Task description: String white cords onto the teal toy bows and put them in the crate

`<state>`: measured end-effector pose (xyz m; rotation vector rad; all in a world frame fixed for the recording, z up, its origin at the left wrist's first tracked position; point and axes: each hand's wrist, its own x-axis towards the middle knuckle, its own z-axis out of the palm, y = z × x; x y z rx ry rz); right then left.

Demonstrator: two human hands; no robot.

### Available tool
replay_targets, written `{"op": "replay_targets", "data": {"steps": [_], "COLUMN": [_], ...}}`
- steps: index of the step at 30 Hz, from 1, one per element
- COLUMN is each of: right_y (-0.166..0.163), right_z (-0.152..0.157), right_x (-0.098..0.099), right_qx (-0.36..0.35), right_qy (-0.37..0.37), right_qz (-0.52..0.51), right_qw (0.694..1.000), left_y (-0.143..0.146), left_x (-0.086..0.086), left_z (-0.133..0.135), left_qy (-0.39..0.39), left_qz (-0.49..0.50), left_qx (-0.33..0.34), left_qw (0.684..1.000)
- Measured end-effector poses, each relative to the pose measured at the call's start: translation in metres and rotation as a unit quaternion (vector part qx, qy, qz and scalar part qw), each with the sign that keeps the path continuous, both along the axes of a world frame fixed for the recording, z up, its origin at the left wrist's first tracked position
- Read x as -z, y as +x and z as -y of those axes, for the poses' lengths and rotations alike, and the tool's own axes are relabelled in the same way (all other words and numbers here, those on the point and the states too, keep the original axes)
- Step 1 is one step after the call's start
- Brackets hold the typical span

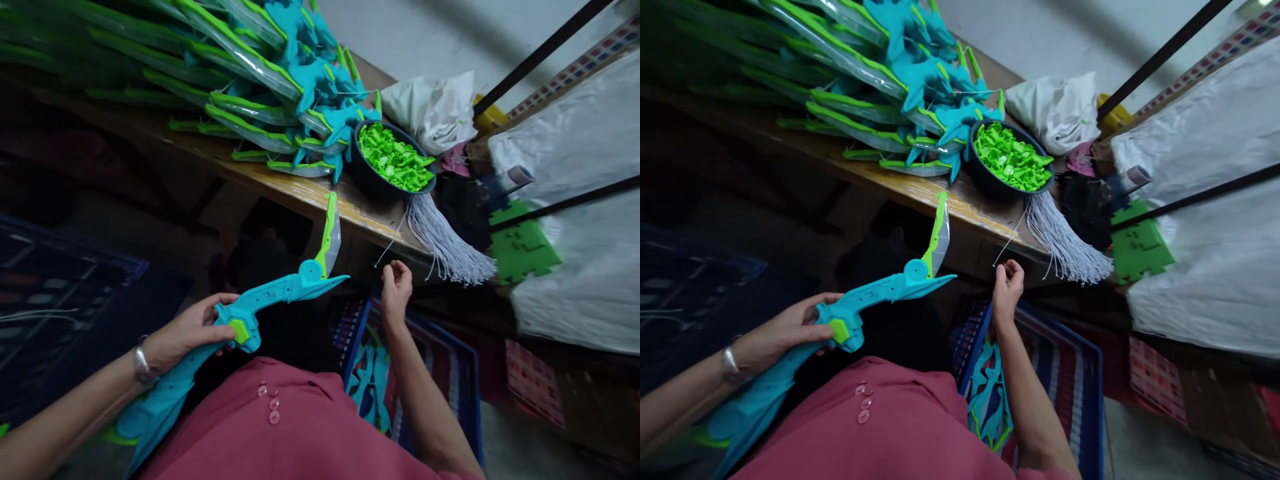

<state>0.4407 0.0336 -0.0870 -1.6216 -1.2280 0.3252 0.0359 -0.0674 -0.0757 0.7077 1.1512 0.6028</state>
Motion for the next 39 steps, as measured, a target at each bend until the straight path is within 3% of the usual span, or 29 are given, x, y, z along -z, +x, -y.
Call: {"op": "replay_targets", "data": {"steps": [3, 6, 9, 12, 15, 18, 22, 24, 26, 29, 32, 35, 39], "right_y": [0.019, 0.016, -0.002, -0.038, -0.085, -0.125, -0.143, -0.143, -0.143, -0.147, -0.150, -0.145, -0.129], "right_z": [-0.039, -0.059, -0.050, -0.009, 0.051, 0.099, 0.115, 0.107, 0.094, 0.069, 0.039, 0.006, -0.032], "right_x": [0.020, 0.024, 0.016, 0.007, 0.003, 0.000, -0.007, -0.009, -0.011, -0.012, -0.012, -0.013, -0.016], "right_qx": [0.023, -0.014, -0.074, -0.178, -0.342, -0.495, -0.590, -0.557, -0.472, -0.395, -0.342, -0.295, -0.269], "right_qy": [-0.041, -0.070, -0.074, -0.094, -0.141, -0.195, -0.254, -0.320, -0.379, -0.381, -0.310, -0.238, -0.176], "right_qz": [-0.061, -0.104, -0.112, -0.085, -0.049, -0.028, -0.052, -0.177, -0.352, -0.504, -0.548, -0.548, -0.539], "right_qw": [0.997, 0.992, 0.988, 0.976, 0.928, 0.846, 0.765, 0.746, 0.714, 0.666, 0.698, 0.745, 0.779], "left_y": [0.002, 0.008, 0.014, 0.022, 0.033, 0.043, 0.044, 0.037, 0.029, 0.019, 0.012, 0.003, -0.013], "left_x": [0.000, -0.005, -0.008, -0.009, -0.007, -0.004, -0.001, -0.003, -0.005, -0.007, -0.004, 0.002, 0.006], "left_z": [-0.001, -0.002, -0.002, -0.006, -0.013, -0.019, -0.017, -0.011, -0.004, 0.007, 0.019, 0.030, 0.042], "left_qy": [0.010, 0.016, 0.005, -0.005, -0.014, -0.021, -0.015, -0.012, -0.014, -0.015, -0.017, -0.028, 0.000], "left_qz": [0.022, 0.047, 0.075, 0.115, 0.155, 0.191, 0.224, 0.222, 0.216, 0.189, 0.161, 0.153, 0.121], "left_qx": [0.023, 0.040, 0.039, 0.049, 0.074, 0.105, 0.118, 0.128, 0.146, 0.177, 0.197, 0.176, 0.141], "left_qw": [0.999, 0.998, 0.996, 0.992, 0.985, 0.976, 0.967, 0.967, 0.965, 0.966, 0.967, 0.972, 0.983]}}
